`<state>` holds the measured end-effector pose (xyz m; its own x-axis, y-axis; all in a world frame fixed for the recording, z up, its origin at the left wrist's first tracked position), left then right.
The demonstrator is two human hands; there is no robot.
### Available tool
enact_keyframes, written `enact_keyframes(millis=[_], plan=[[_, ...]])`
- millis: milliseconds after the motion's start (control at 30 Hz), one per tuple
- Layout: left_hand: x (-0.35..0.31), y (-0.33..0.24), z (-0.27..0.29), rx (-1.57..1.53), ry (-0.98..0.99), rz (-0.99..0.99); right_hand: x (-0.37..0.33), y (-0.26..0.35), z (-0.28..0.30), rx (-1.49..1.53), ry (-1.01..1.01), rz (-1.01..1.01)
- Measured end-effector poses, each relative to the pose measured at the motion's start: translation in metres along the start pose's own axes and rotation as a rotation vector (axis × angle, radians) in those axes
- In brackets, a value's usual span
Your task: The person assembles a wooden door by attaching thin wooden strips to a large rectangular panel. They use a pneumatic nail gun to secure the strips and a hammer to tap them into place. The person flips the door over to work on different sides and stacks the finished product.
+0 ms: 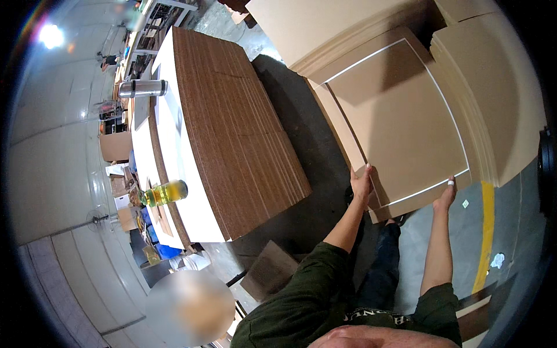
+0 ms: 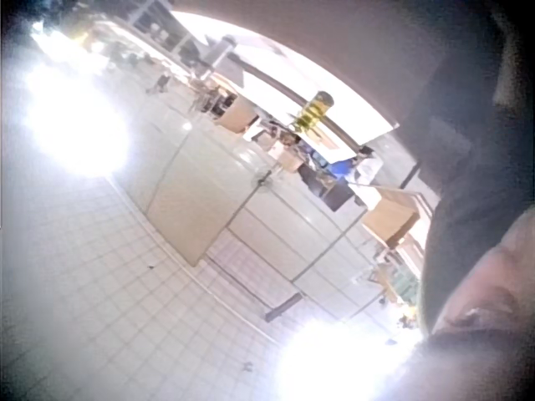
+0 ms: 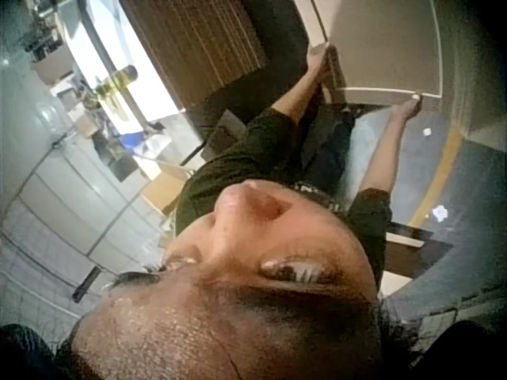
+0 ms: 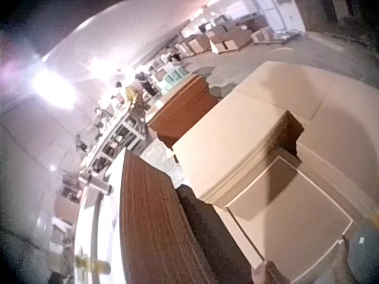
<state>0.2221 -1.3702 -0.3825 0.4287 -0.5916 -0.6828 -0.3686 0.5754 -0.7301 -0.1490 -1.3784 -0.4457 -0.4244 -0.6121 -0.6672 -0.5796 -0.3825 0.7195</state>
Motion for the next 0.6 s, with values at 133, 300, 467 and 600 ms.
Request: enact_keyframes(millis=[133, 300, 467, 600], plan=[[0.008, 0.001, 0.008, 0.174, -0.044, 0.019, 0.000, 0.001, -0.002, -0.033, -0.012, -0.004], [0.013, 0.001, 0.004, 0.361, 0.235, 0.186, 0.007, -0.003, 0.022, -0.264, 0.025, -0.005], [0.001, 0.035, 0.041, 0.775, 0.569, -0.021, -0.042, -0.007, 0.053, -0.915, 0.038, 0.165], [-0.098, 0.087, 0.117, 1.305, 0.876, 0.000, -0.181, -0.052, 0.067, -1.520, 0.349, -0.178]])
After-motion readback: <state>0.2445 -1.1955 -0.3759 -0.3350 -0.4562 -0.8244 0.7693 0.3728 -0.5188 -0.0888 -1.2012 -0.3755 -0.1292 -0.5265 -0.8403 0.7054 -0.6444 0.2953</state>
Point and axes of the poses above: each hand's wrist, its own x-axis towards the middle knuckle, its own z-axis out of the back of the hand, y = z × x, the point moved 9 cm from there along x, towards the middle knuckle, and after that the axes turned 4 degrees about y, right-handed, at the moved point
